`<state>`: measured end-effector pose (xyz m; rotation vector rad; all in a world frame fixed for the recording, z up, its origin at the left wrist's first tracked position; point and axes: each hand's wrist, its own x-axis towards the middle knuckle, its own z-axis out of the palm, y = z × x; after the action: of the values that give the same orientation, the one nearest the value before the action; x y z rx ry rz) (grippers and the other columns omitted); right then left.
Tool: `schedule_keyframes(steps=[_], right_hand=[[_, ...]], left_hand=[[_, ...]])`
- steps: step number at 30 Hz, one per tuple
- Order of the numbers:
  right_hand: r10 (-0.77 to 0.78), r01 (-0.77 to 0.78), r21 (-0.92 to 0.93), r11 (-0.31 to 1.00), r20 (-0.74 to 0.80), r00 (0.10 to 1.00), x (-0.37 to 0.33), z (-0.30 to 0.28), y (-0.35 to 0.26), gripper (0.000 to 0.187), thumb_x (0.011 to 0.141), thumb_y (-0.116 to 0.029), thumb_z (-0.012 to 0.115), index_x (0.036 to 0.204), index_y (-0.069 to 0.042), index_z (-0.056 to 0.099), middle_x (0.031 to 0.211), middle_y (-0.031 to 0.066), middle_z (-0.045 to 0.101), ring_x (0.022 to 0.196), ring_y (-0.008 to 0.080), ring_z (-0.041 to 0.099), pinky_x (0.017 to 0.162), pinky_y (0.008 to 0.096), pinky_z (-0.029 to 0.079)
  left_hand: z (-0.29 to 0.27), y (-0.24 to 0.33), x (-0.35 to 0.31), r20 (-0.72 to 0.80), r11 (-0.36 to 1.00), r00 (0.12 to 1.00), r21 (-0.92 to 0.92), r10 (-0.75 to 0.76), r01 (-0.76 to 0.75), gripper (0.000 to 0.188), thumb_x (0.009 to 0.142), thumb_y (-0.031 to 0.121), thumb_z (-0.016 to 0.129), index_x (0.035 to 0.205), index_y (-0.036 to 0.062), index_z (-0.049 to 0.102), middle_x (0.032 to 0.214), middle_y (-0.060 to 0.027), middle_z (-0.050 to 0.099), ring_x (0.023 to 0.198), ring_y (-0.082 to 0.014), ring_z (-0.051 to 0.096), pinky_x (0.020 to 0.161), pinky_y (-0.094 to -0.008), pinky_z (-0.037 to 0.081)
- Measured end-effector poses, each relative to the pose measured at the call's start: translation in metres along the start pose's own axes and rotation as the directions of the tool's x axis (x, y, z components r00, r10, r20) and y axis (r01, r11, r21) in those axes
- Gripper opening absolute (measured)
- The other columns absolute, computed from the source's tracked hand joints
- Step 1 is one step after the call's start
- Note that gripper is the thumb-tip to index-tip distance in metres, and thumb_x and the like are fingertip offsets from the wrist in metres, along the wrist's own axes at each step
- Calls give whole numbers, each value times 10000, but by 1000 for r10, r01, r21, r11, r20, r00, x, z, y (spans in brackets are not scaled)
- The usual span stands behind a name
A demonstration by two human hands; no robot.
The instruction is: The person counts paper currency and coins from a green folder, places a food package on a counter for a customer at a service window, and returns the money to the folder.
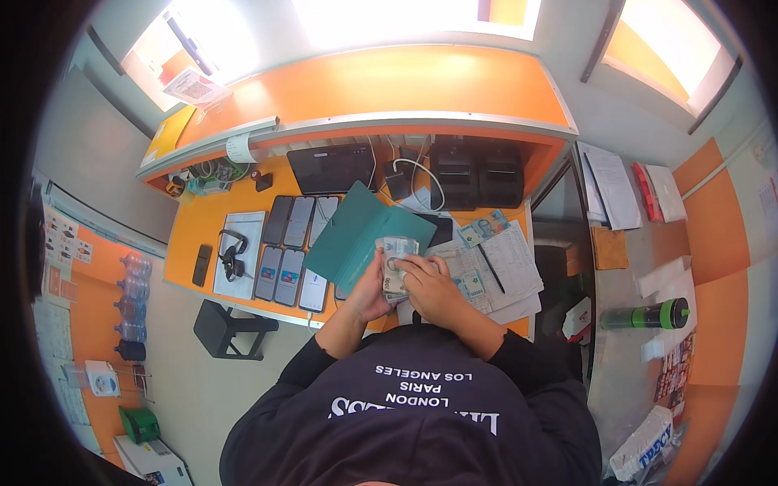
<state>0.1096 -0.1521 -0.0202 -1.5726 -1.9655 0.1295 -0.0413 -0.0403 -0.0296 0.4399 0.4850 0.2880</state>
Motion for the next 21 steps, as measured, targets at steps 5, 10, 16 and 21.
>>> schedule_keyframes(steps=[5, 10, 16, 21], right_hand=[[18, -10, -62, 998, 135, 991, -7, 10, 3, 223, 806, -46, 664, 1010, -44, 574, 1434, 121, 573, 1413, 268, 460, 1167, 587, 235], [-86, 46, 336, 941, 104, 991, -5, -1, 1, 229, 898, -170, 713, 1051, -58, 584, 1361, 180, 598, 1306, 293, 554, 1110, 507, 374], [526, -607, 694, 388, 374, 764, -27, 50, 38, 242, 1002, -236, 661, 1093, -15, 619, 1080, 102, 669, 974, 165, 654, 827, 294, 534], [301, -629, 760, 167, 568, 766, -31, 61, 30, 285, 1050, -251, 587, 1114, 25, 616, 1058, 94, 681, 947, 146, 667, 823, 298, 539]], left_hand=[[-29, -12, 7, -14, 987, 998, 153, -56, 57, 468, 1108, 429, 385, 1439, 116, 497, 1279, -83, 645, 1208, -218, 621, 1003, -401, 518], [-57, -21, 11, -140, 1000, 990, -7, -12, 11, 410, 1108, 374, 409, 1369, 86, 539, 1240, -81, 665, 1115, -221, 659, 956, -380, 539], [-37, -21, 12, -134, 986, 982, 114, 136, -121, 385, 1116, 350, 375, 1363, 102, 535, 1217, -81, 668, 1084, -238, 666, 934, -404, 553], [-31, -15, 3, -58, 989, 995, 134, 76, -68, 414, 1121, 325, 357, 1479, 130, 426, 1209, -99, 662, 1117, -246, 653, 951, -426, 553]])
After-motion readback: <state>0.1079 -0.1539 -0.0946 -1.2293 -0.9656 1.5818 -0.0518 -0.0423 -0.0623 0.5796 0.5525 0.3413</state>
